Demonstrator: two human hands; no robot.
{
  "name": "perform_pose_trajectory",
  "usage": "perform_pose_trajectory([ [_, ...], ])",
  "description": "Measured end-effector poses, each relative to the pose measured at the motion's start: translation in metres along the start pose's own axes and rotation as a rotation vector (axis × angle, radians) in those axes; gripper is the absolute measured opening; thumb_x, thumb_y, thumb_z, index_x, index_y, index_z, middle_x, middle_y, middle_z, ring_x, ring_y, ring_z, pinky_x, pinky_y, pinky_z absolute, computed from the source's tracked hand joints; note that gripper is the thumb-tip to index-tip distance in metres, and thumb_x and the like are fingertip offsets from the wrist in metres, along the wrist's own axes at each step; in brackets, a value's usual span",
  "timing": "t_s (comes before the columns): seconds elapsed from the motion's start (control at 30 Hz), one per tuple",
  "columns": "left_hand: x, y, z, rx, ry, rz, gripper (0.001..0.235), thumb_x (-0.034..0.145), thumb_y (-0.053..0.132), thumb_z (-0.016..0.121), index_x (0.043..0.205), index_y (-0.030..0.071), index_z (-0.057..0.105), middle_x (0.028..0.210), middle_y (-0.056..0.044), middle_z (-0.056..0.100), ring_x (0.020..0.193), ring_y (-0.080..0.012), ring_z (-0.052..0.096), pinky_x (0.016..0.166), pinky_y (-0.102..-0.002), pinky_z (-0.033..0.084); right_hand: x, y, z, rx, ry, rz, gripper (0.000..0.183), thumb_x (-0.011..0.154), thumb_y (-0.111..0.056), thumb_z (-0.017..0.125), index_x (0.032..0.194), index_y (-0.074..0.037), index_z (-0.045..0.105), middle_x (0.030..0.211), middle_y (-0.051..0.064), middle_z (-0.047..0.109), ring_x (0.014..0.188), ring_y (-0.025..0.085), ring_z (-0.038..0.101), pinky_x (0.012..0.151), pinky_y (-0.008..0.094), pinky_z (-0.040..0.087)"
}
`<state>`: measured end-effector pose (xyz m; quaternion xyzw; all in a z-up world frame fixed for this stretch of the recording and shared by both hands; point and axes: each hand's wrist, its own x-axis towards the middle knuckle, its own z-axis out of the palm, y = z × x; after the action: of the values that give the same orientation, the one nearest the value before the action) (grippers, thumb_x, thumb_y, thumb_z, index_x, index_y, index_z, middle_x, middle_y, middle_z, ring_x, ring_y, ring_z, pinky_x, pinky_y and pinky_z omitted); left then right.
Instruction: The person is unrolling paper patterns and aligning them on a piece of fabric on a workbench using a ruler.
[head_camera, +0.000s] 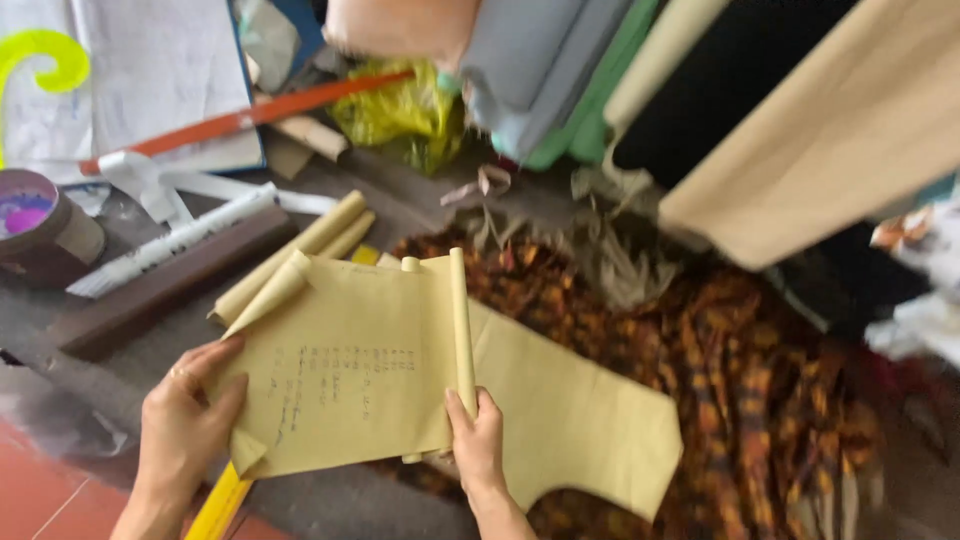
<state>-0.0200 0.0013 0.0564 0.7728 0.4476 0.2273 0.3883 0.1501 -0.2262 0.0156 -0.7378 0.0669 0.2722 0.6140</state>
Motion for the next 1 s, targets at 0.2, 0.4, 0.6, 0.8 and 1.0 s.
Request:
perform_pose_trajectory([
  [0.2,0.008,-0.021,0.029,0.121,-0.198,0.142,0.043,0.081,0.016,0.064,0.122,0.004,0.066,0.124,-0.007,0.065,0.102,-0.0227,0.063,0.092,-0.034,0.047,-0.012,0.044,-0.015,-0.257,0.148,-0.084,0.022,0.090,-0.025,0.060,0.091,-0.003,0.060,0.072,0.009,0.062,0.041,0.018,0.060,0.032,0.028,0.054],
  [0.4,0.012,-0.018,0.067,0.390,-0.343,0.118,0.048,0.082,0.033,0.064,0.125,0.009,0.063,0.129,-0.002,0.060,0.103,-0.0304,0.063,0.084,-0.048,0.051,-0.008,0.067,-0.034,-0.687,0.226,-0.201,0.022,0.097,-0.027,0.056,0.086,-0.008,0.059,0.052,-0.002,0.052,0.034,0.007,0.040,0.029,0.024,0.033],
  [0.6,0.018,-0.023,0.077,0.538,-0.415,0.163,0.048,0.085,0.032,0.061,0.129,0.014,0.053,0.121,-0.006,0.050,0.091,-0.0319,0.063,0.067,-0.053,0.056,-0.002,0.085,-0.042,-1.013,0.402,-0.365,0.028,0.092,-0.042,0.058,0.086,-0.015,0.062,0.065,-0.006,0.058,0.040,0.004,0.042,0.031,0.019,0.036],
  [0.8,0.017,-0.039,0.089,0.669,-0.296,0.526,0.021,0.080,0.023,0.061,0.089,0.006,0.069,0.156,-0.017,0.027,0.148,-0.0384,0.017,0.118,-0.058,0.019,-0.001,0.083,-0.041,-1.088,0.467,-0.797,0.052,0.080,-0.015,0.071,0.128,-0.016,0.051,0.124,0.012,0.052,0.104,0.020,0.057,0.090,0.030,0.053],
  [1.0,0.020,-0.041,0.095,0.668,-0.268,0.936,0.083,0.076,-0.003,0.037,0.147,0.038,0.024,0.163,-0.007,0.001,0.146,-0.0409,-0.007,0.111,-0.066,-0.010,0.004,0.065,-0.036,-1.328,0.103,-0.807,0.067,0.077,0.013,0.057,0.135,-0.019,0.054,0.147,-0.005,0.045,0.108,0.025,0.050,0.079,0.034,0.050],
])
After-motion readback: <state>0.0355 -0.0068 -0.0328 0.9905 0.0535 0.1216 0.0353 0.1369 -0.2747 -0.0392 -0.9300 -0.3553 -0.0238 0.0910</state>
